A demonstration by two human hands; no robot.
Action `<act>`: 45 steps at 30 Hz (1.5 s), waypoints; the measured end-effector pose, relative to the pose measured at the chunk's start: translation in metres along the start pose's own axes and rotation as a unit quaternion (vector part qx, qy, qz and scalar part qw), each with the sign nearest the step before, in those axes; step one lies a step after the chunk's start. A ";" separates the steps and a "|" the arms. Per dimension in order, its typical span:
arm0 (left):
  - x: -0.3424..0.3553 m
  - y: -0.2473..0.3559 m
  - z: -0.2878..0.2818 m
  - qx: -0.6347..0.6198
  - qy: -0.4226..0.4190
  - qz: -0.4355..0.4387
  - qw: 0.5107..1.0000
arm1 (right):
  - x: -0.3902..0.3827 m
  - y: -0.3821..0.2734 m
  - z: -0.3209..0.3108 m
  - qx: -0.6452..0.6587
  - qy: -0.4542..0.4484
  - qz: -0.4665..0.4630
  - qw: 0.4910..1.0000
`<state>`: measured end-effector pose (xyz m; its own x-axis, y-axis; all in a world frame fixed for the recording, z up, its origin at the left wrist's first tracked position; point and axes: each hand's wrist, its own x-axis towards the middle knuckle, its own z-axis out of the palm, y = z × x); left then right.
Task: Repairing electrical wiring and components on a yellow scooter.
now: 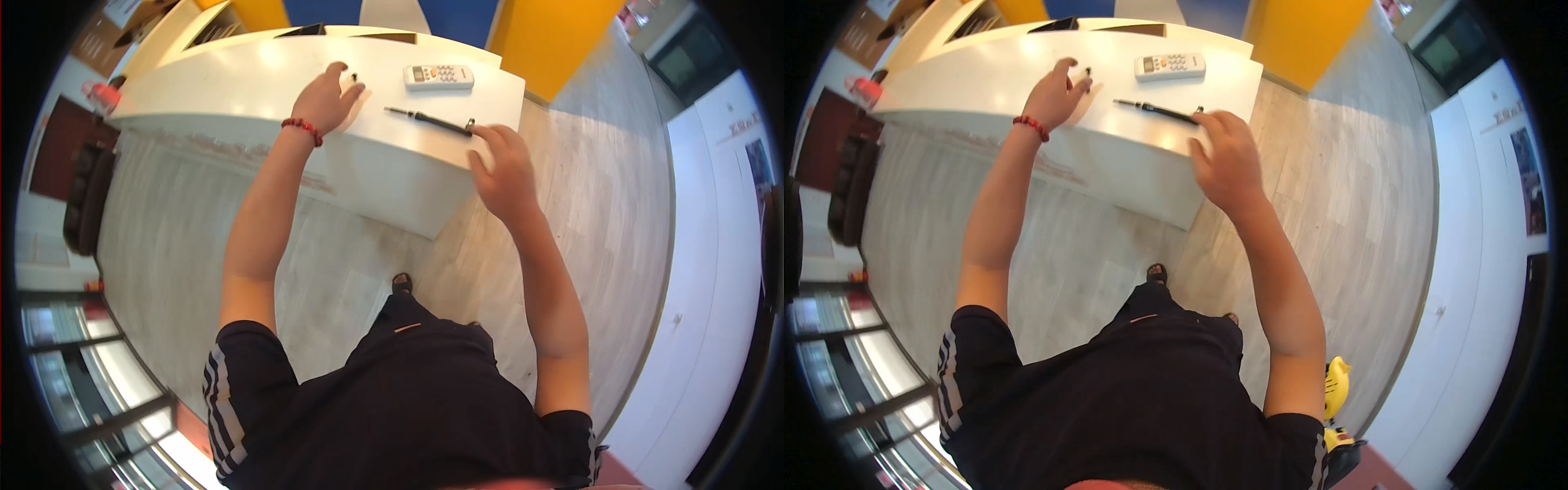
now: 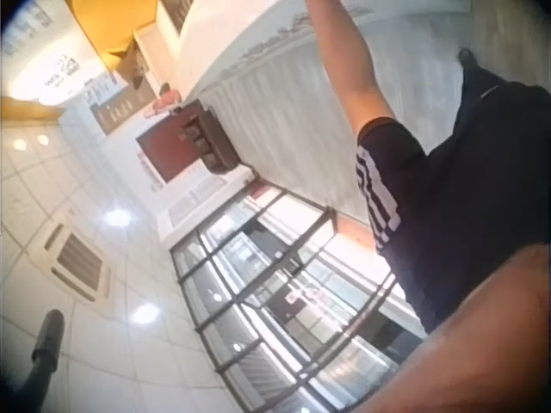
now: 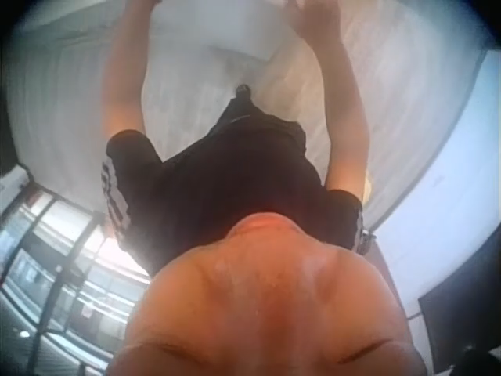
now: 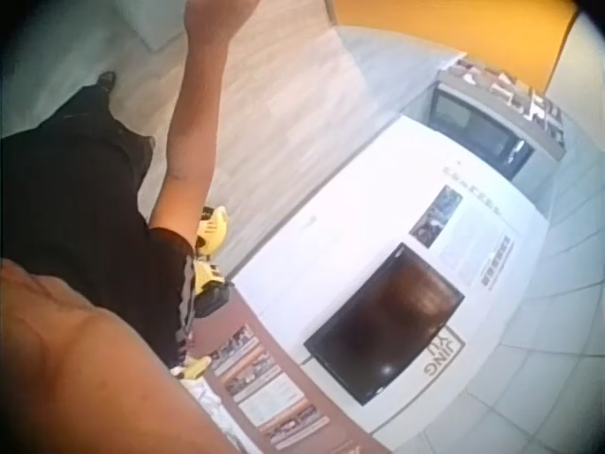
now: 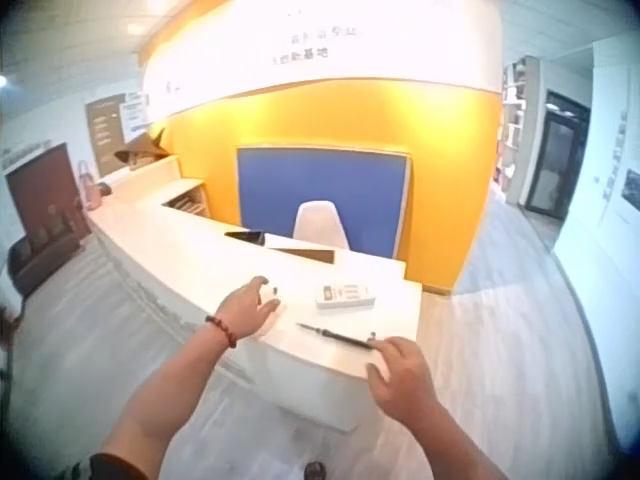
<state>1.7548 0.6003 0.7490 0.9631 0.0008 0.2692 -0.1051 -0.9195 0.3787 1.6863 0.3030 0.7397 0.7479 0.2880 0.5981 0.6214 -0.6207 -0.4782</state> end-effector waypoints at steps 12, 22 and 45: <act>0.046 -0.042 0.008 -0.128 -0.002 0.112 0.985 | 0.030 0.000 0.055 -0.130 -0.108 0.066 0.983; 0.086 -0.041 0.016 -0.050 -0.062 0.114 0.990 | 0.024 0.002 0.051 -0.088 -0.045 0.088 0.991; 0.209 -0.051 0.084 0.106 -0.299 0.077 0.945 | 0.021 0.002 0.061 -0.090 0.010 0.133 0.987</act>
<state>1.9827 0.6139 0.7119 0.9148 -0.3031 -0.2668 -0.2639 -0.9489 0.1732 1.7172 0.3523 0.7124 0.8729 0.0852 0.4803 0.3517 -0.7923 -0.4986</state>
